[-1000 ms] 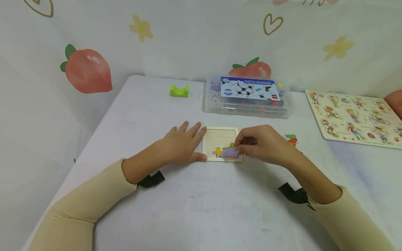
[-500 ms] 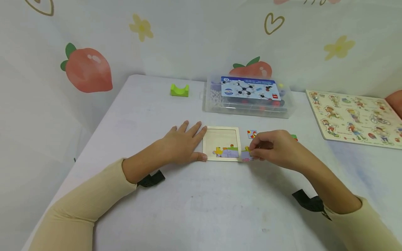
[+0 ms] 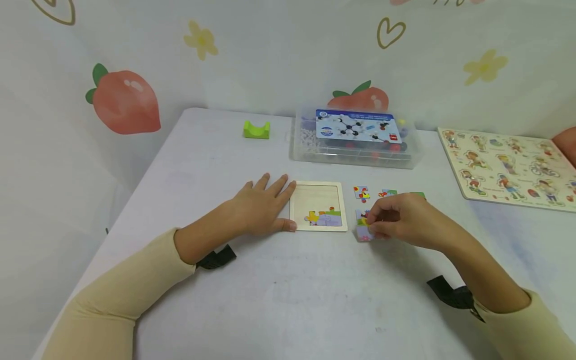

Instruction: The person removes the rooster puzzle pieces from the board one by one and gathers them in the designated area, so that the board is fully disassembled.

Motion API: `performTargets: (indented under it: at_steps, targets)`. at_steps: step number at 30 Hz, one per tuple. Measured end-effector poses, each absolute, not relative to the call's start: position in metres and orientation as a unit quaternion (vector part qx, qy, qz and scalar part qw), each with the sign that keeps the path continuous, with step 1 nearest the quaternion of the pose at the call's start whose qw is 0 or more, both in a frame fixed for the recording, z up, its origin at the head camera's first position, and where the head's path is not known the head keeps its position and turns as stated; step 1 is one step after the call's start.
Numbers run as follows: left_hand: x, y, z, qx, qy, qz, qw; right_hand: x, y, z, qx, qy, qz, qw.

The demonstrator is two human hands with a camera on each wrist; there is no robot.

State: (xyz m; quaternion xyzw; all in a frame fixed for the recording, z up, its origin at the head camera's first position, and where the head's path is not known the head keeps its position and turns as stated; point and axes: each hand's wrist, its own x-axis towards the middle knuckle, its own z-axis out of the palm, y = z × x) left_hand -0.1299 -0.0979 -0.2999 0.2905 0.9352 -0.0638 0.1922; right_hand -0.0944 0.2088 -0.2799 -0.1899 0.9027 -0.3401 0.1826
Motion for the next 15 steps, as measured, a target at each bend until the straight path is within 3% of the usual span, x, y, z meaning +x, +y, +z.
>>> performTargets:
  at_steps: [15]
  targets:
    - [-0.1306,-0.0975,-0.3009,0.291,0.935,-0.067,0.190,-0.0961,0.2090,-0.2866,-0.200,0.896,-0.312,0.243]
